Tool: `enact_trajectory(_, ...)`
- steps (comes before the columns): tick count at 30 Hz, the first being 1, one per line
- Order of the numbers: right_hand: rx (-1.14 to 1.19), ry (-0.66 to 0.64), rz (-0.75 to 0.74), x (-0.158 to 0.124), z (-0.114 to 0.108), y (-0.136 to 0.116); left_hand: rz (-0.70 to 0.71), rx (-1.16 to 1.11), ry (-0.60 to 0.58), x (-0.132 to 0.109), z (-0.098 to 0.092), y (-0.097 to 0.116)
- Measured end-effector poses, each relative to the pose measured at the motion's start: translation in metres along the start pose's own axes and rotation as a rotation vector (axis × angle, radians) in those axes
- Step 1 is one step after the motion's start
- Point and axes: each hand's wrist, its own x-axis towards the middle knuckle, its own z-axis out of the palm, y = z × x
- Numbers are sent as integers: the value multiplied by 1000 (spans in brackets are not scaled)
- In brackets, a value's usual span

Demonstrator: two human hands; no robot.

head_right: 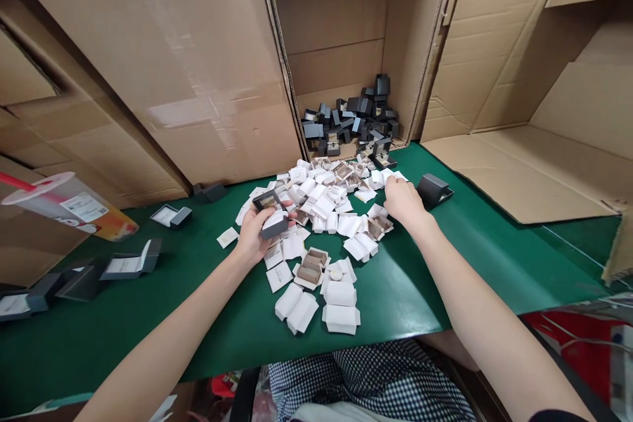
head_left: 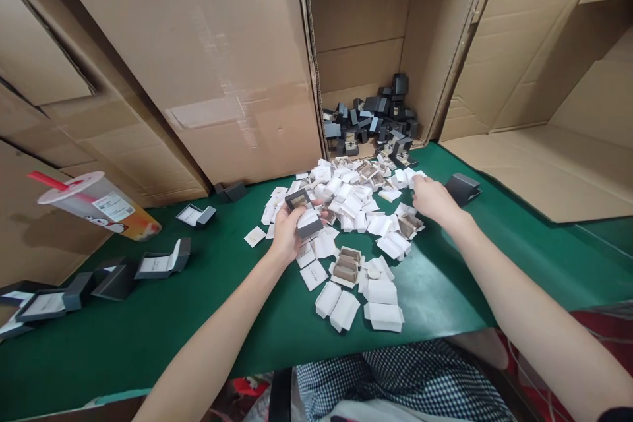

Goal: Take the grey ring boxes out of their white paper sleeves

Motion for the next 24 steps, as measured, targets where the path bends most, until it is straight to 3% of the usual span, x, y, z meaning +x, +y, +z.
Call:
enact_trajectory(7, 21, 39, 50, 2, -2, 8, -13, 14, -8, 0, 1, 2)
enact_trajectory(17, 69, -17, 128, 10, -6, 29, -68, 61, -143, -7, 3, 8)
enact_trajectory(24, 202, 110, 131, 5, -17, 26, -92, 19, -245, -13, 6, 8)
